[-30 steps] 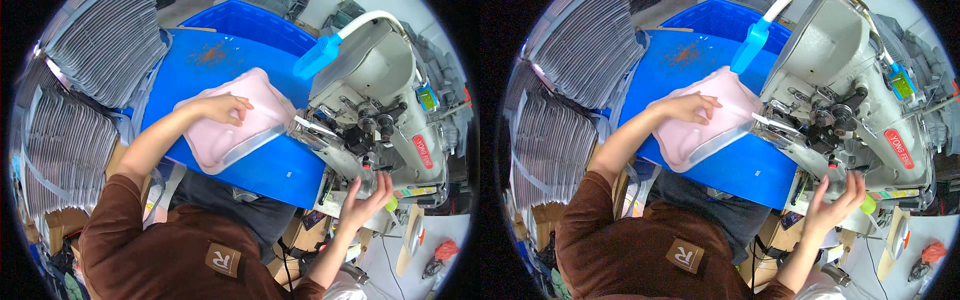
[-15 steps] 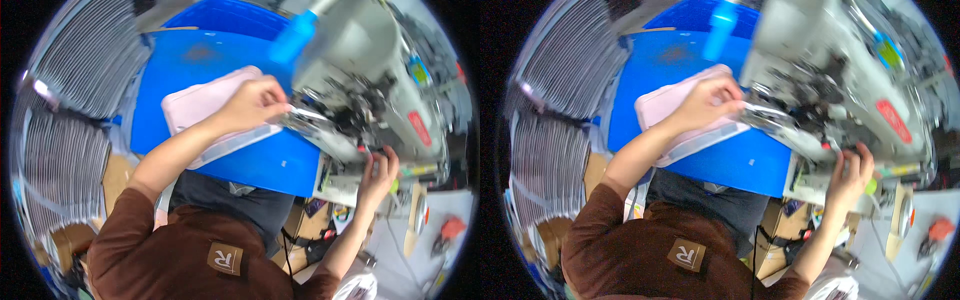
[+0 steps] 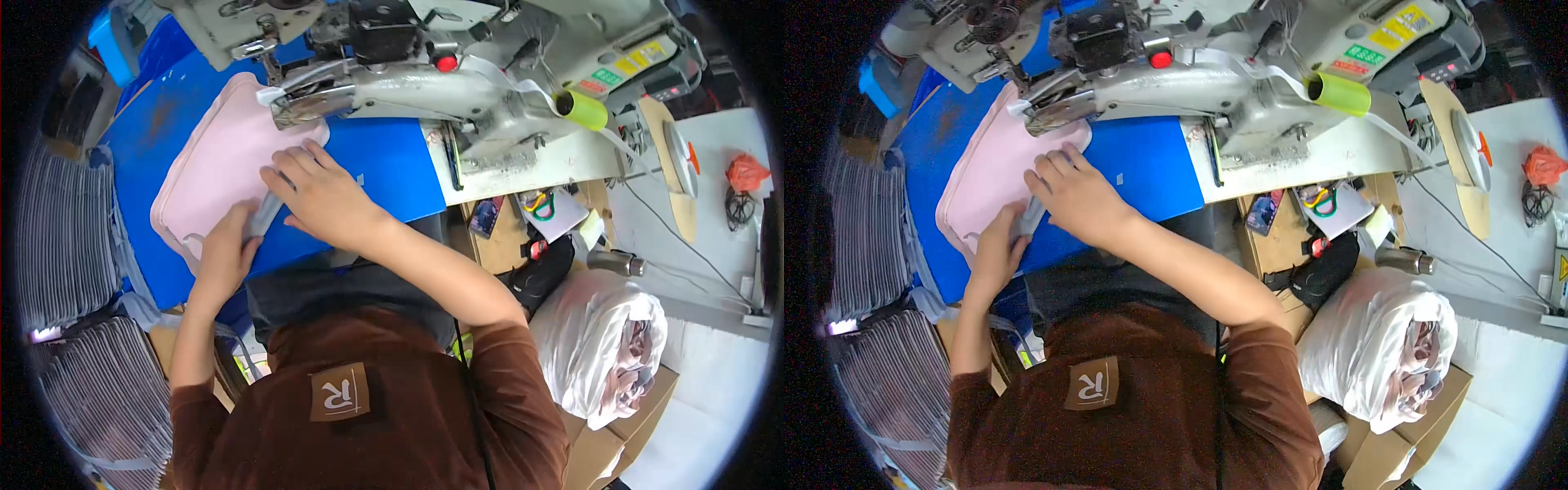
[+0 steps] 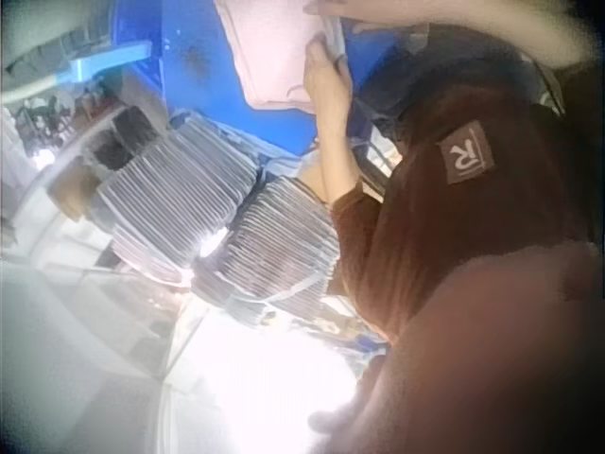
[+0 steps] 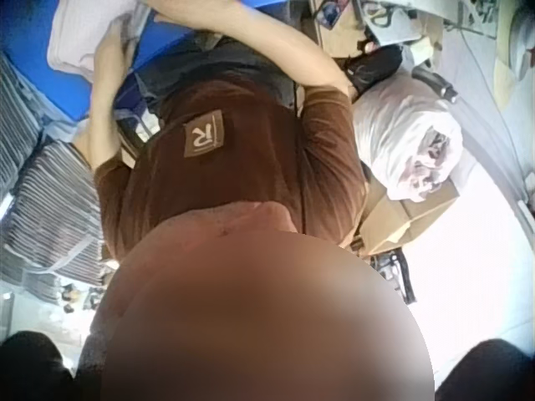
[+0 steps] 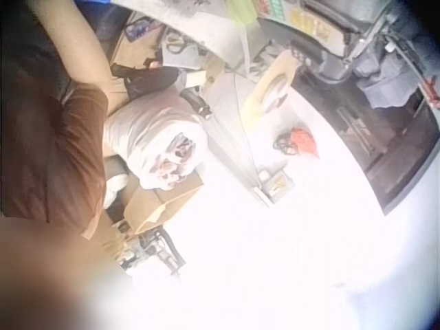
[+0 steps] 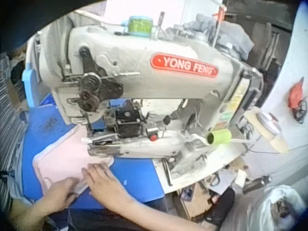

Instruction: Assembling and aligning components for pouches or bags at a sewing station.

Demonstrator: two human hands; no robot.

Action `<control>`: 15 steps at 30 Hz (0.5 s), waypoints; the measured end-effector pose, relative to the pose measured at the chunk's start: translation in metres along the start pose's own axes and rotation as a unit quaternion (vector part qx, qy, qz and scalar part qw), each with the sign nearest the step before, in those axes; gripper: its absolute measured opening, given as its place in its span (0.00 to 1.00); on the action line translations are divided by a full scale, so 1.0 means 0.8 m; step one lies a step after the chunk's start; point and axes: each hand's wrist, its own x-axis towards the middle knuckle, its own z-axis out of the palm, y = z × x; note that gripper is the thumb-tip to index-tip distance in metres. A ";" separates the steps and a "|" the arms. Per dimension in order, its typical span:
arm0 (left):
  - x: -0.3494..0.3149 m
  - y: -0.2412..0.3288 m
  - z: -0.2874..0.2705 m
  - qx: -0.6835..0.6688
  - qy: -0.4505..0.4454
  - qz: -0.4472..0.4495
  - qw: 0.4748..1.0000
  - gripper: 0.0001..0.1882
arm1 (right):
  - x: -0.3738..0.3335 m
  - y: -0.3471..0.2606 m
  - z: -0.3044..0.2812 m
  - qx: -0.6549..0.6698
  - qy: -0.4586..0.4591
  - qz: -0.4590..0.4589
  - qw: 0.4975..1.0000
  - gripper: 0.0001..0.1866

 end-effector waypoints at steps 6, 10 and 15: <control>-0.081 -0.035 -0.008 0.066 0.051 -0.005 0.997 0.14 | -0.020 0.004 0.040 0.044 -0.082 -0.031 0.995 0.11; -0.136 -0.059 -0.017 0.206 0.134 0.008 0.969 0.13 | -0.020 -0.027 0.024 0.152 -0.072 -0.073 0.983 0.08; -0.140 -0.076 -0.008 0.142 0.055 -0.066 0.986 0.12 | -0.038 -0.042 0.014 0.107 -0.163 -0.054 0.979 0.09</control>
